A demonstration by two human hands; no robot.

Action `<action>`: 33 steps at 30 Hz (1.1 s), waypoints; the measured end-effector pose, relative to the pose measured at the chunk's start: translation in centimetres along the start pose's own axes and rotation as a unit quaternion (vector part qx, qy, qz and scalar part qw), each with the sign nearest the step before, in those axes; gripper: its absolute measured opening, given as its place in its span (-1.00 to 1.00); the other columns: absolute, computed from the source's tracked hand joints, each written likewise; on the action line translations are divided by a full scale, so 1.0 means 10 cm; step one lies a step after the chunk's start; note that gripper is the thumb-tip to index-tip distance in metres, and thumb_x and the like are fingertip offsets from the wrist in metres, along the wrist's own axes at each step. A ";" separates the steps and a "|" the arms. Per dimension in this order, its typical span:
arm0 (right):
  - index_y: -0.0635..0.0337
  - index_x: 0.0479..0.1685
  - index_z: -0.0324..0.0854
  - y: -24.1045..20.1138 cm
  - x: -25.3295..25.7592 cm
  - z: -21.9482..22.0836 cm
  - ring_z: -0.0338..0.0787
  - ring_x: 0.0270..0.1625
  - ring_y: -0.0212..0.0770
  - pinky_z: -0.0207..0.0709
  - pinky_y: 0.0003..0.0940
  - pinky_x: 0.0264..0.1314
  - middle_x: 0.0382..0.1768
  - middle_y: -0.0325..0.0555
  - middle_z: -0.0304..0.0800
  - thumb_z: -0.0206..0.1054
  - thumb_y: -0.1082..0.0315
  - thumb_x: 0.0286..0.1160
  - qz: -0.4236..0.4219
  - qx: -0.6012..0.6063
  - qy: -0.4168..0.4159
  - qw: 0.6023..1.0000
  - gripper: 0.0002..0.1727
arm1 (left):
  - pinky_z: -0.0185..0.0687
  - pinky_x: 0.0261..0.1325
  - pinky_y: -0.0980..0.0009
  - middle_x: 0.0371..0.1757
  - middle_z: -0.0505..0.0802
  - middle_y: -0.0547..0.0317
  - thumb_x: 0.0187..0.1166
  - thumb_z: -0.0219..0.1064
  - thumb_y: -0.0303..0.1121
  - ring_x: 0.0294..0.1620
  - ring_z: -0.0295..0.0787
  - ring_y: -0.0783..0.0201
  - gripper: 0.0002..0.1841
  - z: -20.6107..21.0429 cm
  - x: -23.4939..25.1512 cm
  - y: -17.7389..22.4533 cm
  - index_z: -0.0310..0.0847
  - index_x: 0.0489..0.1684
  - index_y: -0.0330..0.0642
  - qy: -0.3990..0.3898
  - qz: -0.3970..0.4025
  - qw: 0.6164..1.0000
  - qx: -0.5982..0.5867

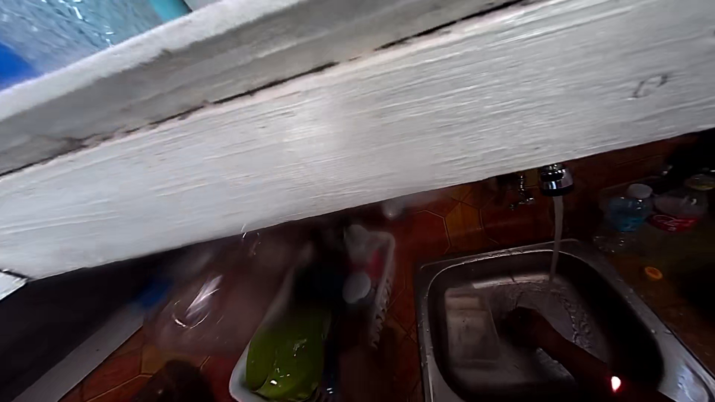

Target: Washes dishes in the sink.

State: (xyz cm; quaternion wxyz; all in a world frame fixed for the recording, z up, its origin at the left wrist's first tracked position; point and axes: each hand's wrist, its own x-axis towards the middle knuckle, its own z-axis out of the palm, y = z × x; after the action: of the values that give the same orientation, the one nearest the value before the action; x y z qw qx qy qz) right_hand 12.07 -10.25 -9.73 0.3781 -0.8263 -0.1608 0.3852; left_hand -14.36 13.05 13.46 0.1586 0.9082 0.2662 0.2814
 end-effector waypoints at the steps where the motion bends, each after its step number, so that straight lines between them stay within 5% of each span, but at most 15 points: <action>1: 0.36 0.26 0.67 0.00 -0.04 0.09 0.82 0.08 0.21 0.65 0.21 0.19 0.08 0.32 0.79 0.32 -0.10 0.67 0.009 0.033 -0.030 0.999 -0.38 | 0.65 0.41 -0.07 0.43 0.70 -0.30 0.59 0.38 -0.21 0.42 0.70 -0.17 -0.47 0.19 0.01 0.12 0.59 0.48 -0.34 -0.076 -0.005 0.997 -0.030; 4: 0.37 0.39 0.58 -0.16 -0.14 0.33 0.81 0.02 0.23 0.66 0.20 0.12 0.10 0.38 0.75 0.44 -0.01 0.58 0.017 0.046 -0.083 0.995 -0.36 | 0.38 0.68 0.03 0.54 0.67 -0.07 0.67 0.32 -0.16 0.59 0.55 0.00 -0.50 0.74 0.05 0.35 0.59 0.55 -0.14 -0.269 -0.044 0.962 -0.032; 7: 0.46 0.31 0.59 -0.27 -0.19 0.44 0.78 0.09 0.25 0.61 0.19 0.21 0.11 0.41 0.73 0.37 0.22 0.64 0.008 -0.002 -0.065 0.998 -0.53 | 0.36 0.69 0.05 0.58 0.63 -0.10 0.71 0.28 -0.18 0.62 0.52 -0.03 -0.50 1.11 -0.04 0.38 0.53 0.60 -0.16 -0.341 -0.076 0.937 -0.026; 11: 0.50 0.23 0.65 -0.25 -0.29 0.30 0.69 0.34 0.34 0.43 0.23 0.48 0.18 0.47 0.72 0.27 0.38 0.64 -0.051 -0.073 -0.008 0.996 -0.65 | 0.39 0.67 0.04 0.49 0.70 -0.20 0.65 0.33 -0.31 0.57 0.58 -0.10 -0.54 1.33 -0.32 0.20 0.59 0.51 -0.27 -0.342 -0.060 0.936 -0.058; 15: 0.45 0.23 0.67 -0.21 -0.38 0.01 0.76 0.25 0.29 0.49 0.21 0.42 0.12 0.40 0.78 0.20 0.42 0.66 -0.062 -0.072 0.042 0.995 -0.67 | 0.41 0.64 0.00 0.46 0.70 -0.31 0.61 0.35 -0.39 0.53 0.61 -0.17 -0.53 1.42 -0.55 -0.02 0.58 0.49 -0.38 -0.330 -0.061 0.938 -0.091; 21: 0.41 0.29 0.65 -0.01 -0.52 -0.48 0.76 0.26 0.29 0.51 0.23 0.39 0.13 0.39 0.77 0.15 0.40 0.72 0.013 -0.056 0.140 0.989 -0.66 | 0.64 0.38 -0.13 0.22 0.82 -0.34 0.51 0.42 -0.38 0.27 0.77 -0.26 -0.57 1.65 -0.83 -0.18 0.70 0.35 -0.38 -0.201 -0.021 0.973 -0.108; 25: 0.43 0.21 0.63 0.03 -0.63 -0.76 0.77 0.19 0.32 0.56 0.27 0.29 0.12 0.41 0.75 0.15 0.34 0.74 0.063 -0.074 0.138 0.986 -0.67 | 0.76 0.16 -0.07 0.16 0.83 -0.32 0.51 0.42 -0.37 0.09 0.85 -0.18 -0.57 1.67 -0.87 -0.19 0.70 0.32 -0.39 -0.171 -0.011 0.979 -0.112; 30: 0.41 0.20 0.64 0.08 -0.73 -1.01 0.79 0.15 0.29 0.61 0.26 0.18 0.13 0.40 0.74 0.19 0.29 0.72 0.089 -0.093 0.102 0.986 -0.66 | 0.75 0.20 -0.07 0.11 0.86 -0.28 0.45 0.44 -0.36 0.11 0.85 -0.18 -0.59 1.75 -0.92 -0.22 0.76 0.24 -0.38 -0.152 0.008 0.984 -0.095; 33: 0.46 0.17 0.65 0.09 -0.78 -1.11 0.74 0.26 0.29 0.53 0.26 0.32 0.17 0.41 0.73 0.20 0.24 0.74 0.070 -0.133 0.056 0.987 -0.62 | 0.75 0.21 -0.07 0.07 0.88 -0.26 0.45 0.42 -0.34 0.07 0.86 -0.16 -0.61 1.78 -0.92 -0.24 0.78 0.20 -0.37 -0.144 0.009 0.986 -0.088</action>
State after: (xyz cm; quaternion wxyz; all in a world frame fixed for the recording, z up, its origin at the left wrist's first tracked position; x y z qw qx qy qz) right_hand 15.40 -20.81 -1.77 0.2449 -0.8988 -0.1307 0.3393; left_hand -11.10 7.28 -5.60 0.2724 0.9239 0.2067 0.1716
